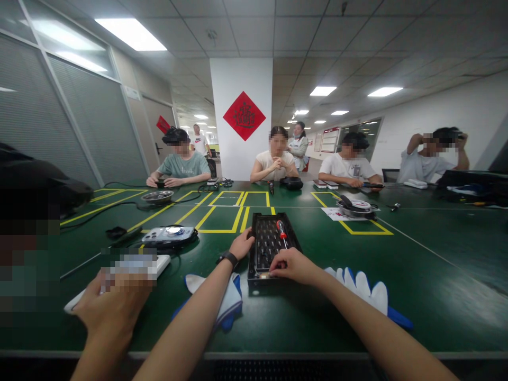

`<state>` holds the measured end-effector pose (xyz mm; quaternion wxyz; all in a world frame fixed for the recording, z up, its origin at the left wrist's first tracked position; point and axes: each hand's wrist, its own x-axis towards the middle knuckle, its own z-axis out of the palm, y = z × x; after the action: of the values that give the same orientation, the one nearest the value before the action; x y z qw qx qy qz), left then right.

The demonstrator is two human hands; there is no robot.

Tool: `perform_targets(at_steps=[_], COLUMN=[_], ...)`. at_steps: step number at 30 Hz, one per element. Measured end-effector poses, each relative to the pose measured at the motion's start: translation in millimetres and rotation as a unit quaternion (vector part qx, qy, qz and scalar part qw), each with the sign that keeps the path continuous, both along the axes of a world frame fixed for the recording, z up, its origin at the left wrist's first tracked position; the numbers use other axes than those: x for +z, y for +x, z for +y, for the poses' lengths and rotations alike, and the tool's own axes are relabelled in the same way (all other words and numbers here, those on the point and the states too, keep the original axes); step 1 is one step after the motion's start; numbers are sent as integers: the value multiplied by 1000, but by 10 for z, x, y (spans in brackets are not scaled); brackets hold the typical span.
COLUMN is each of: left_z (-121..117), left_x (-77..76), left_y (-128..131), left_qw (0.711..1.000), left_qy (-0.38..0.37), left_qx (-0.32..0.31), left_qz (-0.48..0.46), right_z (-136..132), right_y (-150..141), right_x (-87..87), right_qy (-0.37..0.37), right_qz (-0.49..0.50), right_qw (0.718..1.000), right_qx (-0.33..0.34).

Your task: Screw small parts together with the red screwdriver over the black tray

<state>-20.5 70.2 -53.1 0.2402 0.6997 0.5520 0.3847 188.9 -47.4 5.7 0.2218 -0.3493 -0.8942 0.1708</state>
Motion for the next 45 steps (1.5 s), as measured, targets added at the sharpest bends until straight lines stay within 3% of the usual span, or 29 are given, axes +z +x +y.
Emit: perform_targets(at_steps=[45], left_z=[32], left_x=[-46], left_y=[-13], left_qw=[1000], left_qy=[2], left_qx=[2], left_qz=[4], right_z=[-17], right_y=[2], right_x=[19], right_qy=[-1], right_qz=[-5], right_qw=[1000], right_qx=[8])
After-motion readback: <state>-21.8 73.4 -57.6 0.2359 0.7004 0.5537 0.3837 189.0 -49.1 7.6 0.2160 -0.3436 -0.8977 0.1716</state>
